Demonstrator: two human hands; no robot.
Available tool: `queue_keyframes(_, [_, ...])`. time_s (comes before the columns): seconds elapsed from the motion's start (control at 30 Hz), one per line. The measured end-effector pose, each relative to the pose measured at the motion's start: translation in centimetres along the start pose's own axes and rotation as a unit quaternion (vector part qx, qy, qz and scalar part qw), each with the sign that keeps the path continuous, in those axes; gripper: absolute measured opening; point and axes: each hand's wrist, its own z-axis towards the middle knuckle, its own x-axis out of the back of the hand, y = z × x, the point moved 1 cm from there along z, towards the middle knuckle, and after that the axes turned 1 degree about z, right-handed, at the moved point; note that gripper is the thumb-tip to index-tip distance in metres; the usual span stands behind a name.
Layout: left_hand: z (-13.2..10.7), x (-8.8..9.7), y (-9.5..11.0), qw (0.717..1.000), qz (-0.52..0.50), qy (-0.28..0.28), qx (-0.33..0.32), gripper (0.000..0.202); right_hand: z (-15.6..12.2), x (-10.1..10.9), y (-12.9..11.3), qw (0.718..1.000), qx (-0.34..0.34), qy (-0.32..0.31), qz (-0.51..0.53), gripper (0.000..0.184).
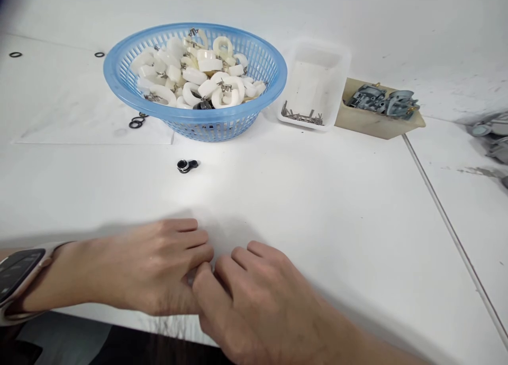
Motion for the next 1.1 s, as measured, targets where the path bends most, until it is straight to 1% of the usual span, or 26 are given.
queue_keyframes(0.1, [0.0, 0.0, 0.1, 1.0, -0.002, 0.0, 0.0, 0.024, 0.0, 0.0, 0.1, 1.0, -0.003, -0.014, 0.008, 0.004])
queue_keyframes(0.23, [0.0, -0.1, 0.1, 1.0, 0.004, 0.003, -0.002, 0.025, 0.3, 0.3, 0.0, 1.0, -0.005, -0.004, -0.002, 0.005])
queue_keyframes(0.43, [0.0, 0.0, 0.1, 1.0, 0.012, -0.003, -0.002, 0.029, 0.6, 1.3, -0.7, 0.998, -0.022, -0.021, -0.046, 0.008])
queue_keyframes(0.5, [0.0, 0.1, 0.0, 1.0, 0.008, -0.009, -0.002, 0.03, 0.5, 1.4, -0.8, 0.998, -0.017, -0.012, -0.058, 0.01])
queue_keyframes(0.63, [-0.1, 0.1, 0.0, 1.0, 0.014, -0.02, -0.006, 0.031, 0.4, 1.1, -0.6, 0.998, -0.016, -0.02, -0.05, 0.007])
queue_keyframes(0.83, [-0.1, 0.0, 0.0, 1.0, 0.002, -0.024, -0.002, 0.031, 0.2, 0.3, -0.2, 1.0, -0.015, 0.001, -0.013, 0.008])
queue_keyframes(1.1, [-0.1, -0.1, 0.1, 1.0, 0.011, -0.015, -0.012, 0.03, 0.2, 0.4, -0.2, 1.0, -0.009, 0.013, -0.011, 0.007])
